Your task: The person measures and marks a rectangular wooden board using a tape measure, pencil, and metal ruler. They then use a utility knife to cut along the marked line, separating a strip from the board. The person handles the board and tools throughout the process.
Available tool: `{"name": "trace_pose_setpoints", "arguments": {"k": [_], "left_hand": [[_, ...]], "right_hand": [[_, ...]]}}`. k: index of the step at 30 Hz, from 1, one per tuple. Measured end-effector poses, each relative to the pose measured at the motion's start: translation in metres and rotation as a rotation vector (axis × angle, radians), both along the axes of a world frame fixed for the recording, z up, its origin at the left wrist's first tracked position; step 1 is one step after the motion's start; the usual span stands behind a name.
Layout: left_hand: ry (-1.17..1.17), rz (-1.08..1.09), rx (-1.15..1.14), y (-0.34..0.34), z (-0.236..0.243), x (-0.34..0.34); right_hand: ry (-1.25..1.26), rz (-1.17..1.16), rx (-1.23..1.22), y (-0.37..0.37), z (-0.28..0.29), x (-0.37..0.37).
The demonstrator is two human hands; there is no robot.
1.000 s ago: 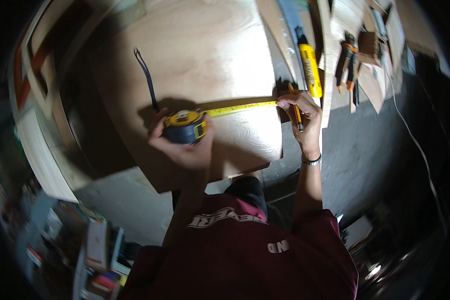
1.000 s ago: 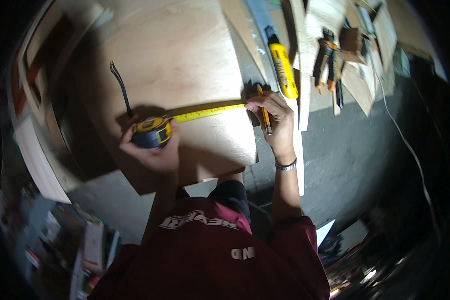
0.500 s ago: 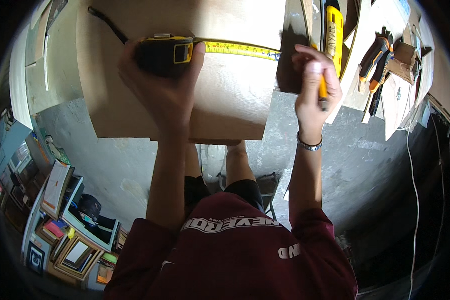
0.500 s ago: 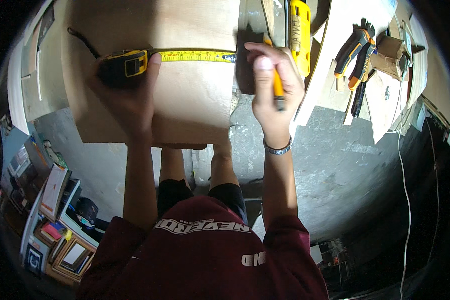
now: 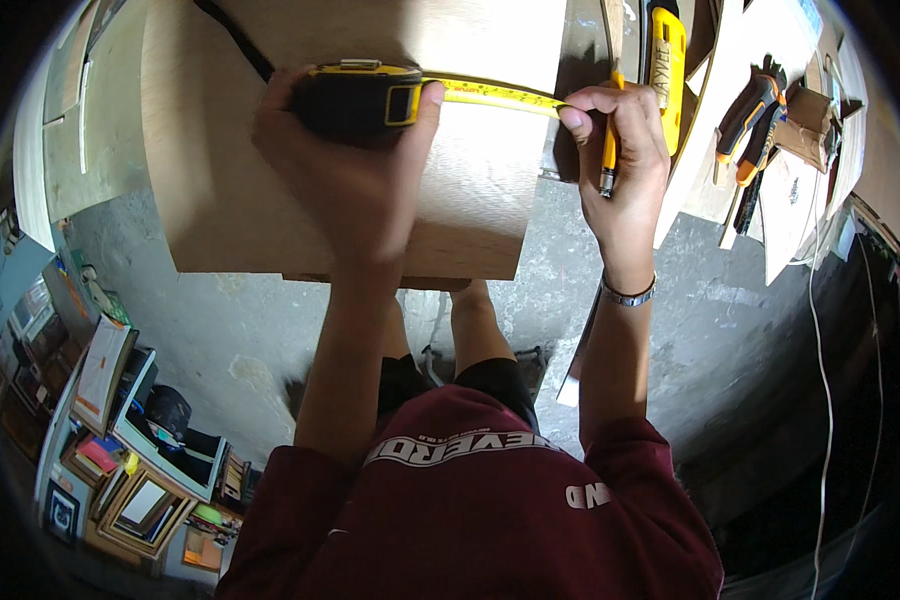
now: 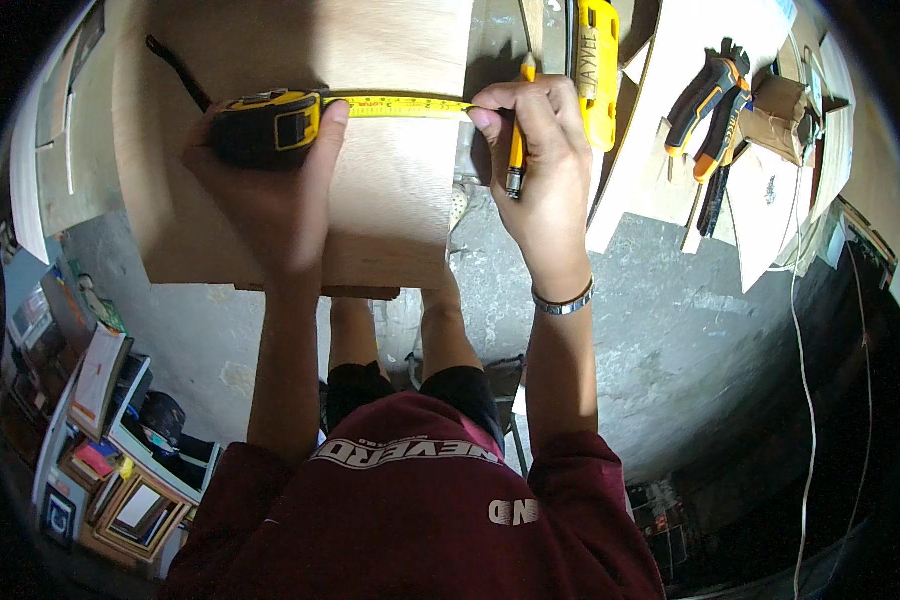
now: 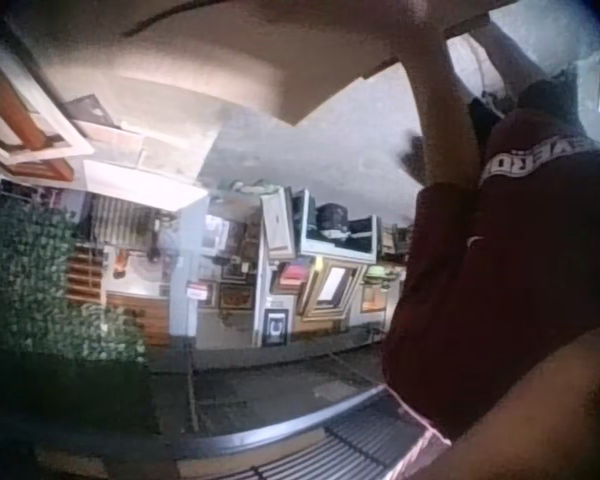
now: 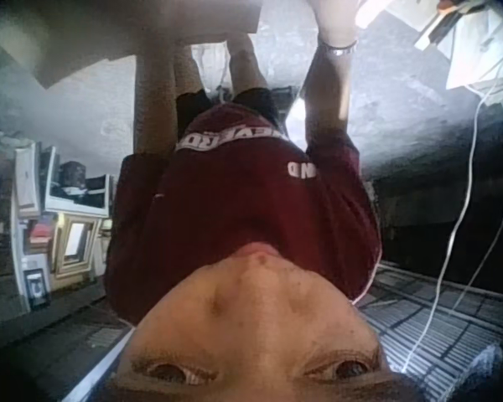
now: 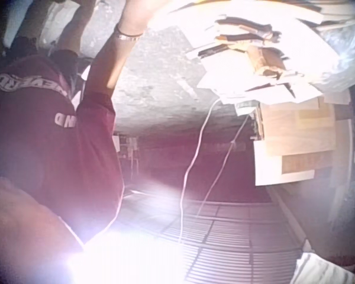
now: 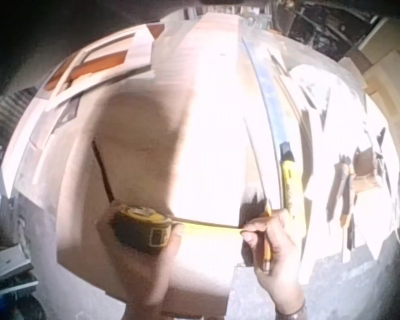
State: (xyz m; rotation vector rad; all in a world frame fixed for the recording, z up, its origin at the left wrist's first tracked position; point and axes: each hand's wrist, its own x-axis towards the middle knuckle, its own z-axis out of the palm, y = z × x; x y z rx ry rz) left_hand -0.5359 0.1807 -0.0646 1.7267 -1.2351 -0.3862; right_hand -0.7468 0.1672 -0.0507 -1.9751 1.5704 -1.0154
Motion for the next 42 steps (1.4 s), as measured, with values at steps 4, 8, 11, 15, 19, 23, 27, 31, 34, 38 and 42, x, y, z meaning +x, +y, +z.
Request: {"name": "trace_pose_setpoints", "arguments": {"k": [4,8,11,15,19,23,27,31,34,38,42], "left_hand": [[-0.125,-0.040,0.016,-0.0020,-0.0003,-0.0048],[-0.105,-0.053,0.024,-0.0025,-0.0006,-0.0012],[-0.036,-0.045,-0.013,-0.0014,-0.0065,-0.0008],[-0.006,-0.062,-0.039,-0.0013,-0.0059,-0.0019],[-0.094,-0.087,-0.013,-0.0006,-0.0013,-0.0004],[-0.131,-0.102,-0.004,-0.0001,-0.0030,0.0020],[-0.085,-0.098,0.010,0.0014,-0.0058,0.0022],[-0.107,-0.094,0.027,0.0002,-0.0060,0.0021],[-0.140,-0.100,0.034,0.0008,-0.0056,0.0030],[-0.185,-0.102,0.037,0.0003,-0.0040,0.0030],[-0.158,-0.084,0.037,-0.0007,-0.0035,0.0007]], "right_hand": [[-0.017,-0.021,-0.002,0.0013,0.0011,-0.0013],[-0.045,-0.023,-0.023,0.0010,-0.0022,0.0001],[-0.053,-0.020,-0.018,0.0011,-0.0034,0.0005],[-0.067,-0.029,-0.001,0.0022,-0.0033,0.0023],[-0.051,-0.041,-0.007,0.0023,-0.0033,0.0033],[-0.013,-0.039,-0.006,0.0034,-0.0029,0.0021],[-0.018,-0.030,-0.015,0.0029,-0.0052,0.0026],[-0.009,-0.015,-0.031,0.0022,-0.0055,0.0016],[-0.034,-0.039,0.009,0.0034,-0.0047,0.0034],[-0.010,-0.032,-0.001,0.0037,-0.0051,0.0015],[0.007,-0.089,-0.152,0.0044,-0.0051,0.0001]]}}
